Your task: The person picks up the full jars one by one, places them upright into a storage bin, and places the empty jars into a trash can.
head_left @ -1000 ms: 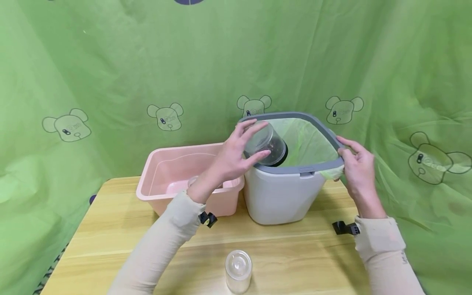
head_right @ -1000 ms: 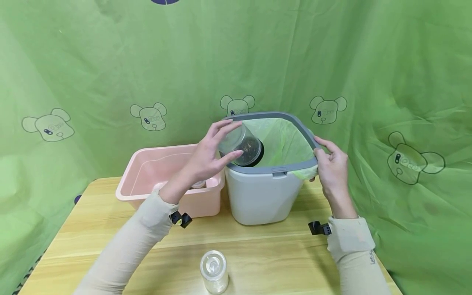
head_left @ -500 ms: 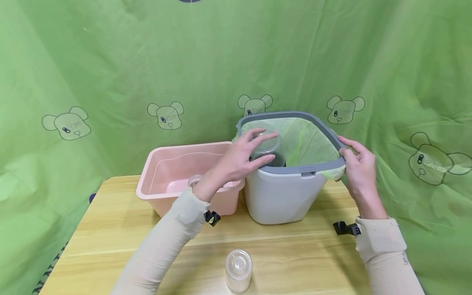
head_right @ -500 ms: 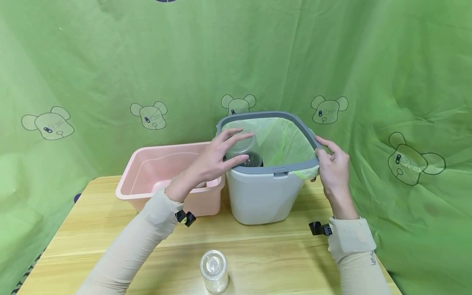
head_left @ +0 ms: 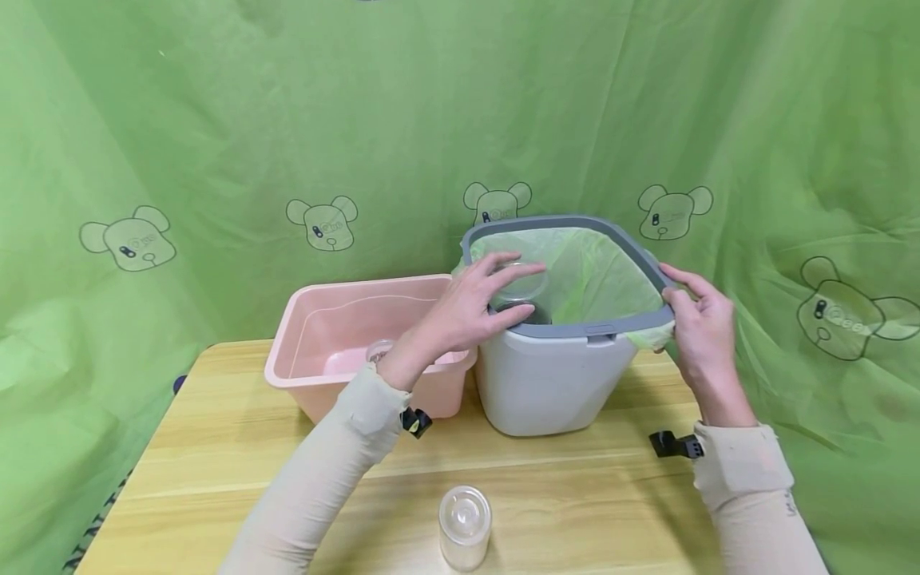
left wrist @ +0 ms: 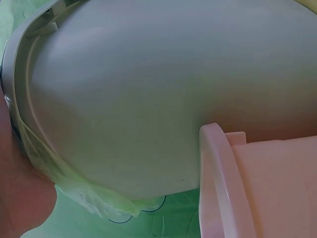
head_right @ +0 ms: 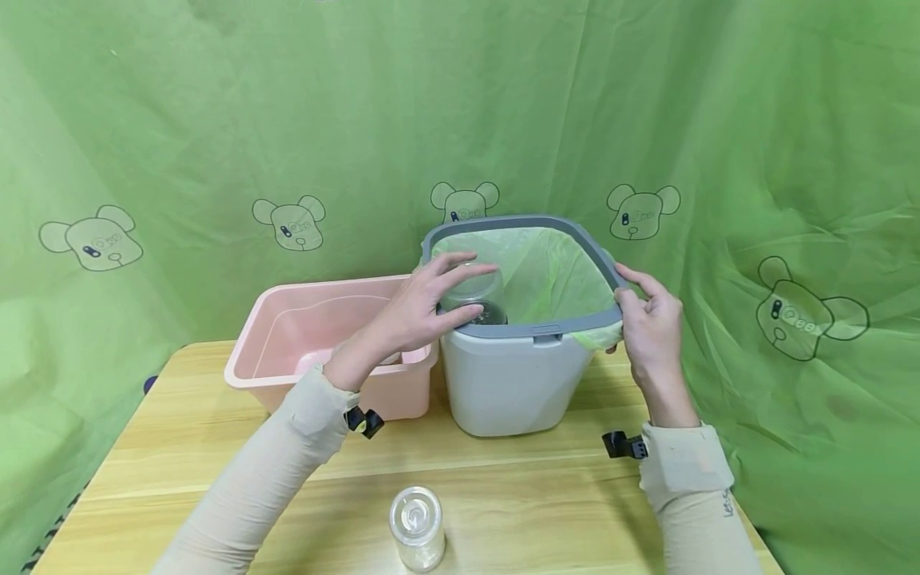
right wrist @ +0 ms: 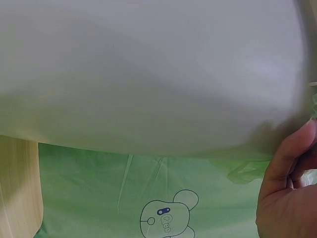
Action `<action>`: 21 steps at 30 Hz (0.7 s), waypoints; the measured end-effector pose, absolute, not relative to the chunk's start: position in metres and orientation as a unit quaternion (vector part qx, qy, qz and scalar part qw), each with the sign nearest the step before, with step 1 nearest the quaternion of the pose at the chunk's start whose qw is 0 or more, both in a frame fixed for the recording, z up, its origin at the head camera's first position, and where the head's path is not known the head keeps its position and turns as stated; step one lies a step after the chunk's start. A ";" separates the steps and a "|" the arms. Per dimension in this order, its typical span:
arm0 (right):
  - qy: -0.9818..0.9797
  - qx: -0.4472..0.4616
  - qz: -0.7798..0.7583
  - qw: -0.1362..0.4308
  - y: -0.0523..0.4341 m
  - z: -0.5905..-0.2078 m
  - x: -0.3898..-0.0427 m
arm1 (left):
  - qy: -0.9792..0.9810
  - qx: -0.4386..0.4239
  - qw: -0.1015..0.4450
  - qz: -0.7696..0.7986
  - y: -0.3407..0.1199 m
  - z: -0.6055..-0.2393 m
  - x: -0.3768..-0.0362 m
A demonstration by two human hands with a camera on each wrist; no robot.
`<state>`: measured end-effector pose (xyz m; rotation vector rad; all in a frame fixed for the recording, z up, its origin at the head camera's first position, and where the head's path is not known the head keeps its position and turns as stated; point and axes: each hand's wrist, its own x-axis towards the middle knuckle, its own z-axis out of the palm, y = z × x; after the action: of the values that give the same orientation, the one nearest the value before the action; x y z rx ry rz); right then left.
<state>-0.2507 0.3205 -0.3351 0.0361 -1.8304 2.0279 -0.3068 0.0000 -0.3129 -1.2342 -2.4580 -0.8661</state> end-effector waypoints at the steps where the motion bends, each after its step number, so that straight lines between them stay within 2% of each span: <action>1: -0.654 0.014 0.728 0.203 0.320 -0.335 -0.251 | -0.845 -0.425 0.131 -0.295 0.000 -0.313 -0.307; 21: -0.658 0.018 0.725 0.204 0.320 -0.336 -0.251 | -0.823 -0.441 0.170 -0.315 -0.001 -0.318 -0.303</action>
<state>-0.2514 0.3204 -0.3363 0.0496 -1.8344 2.0229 -0.3031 -0.0014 -0.3178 -1.2541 -2.3374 -0.8935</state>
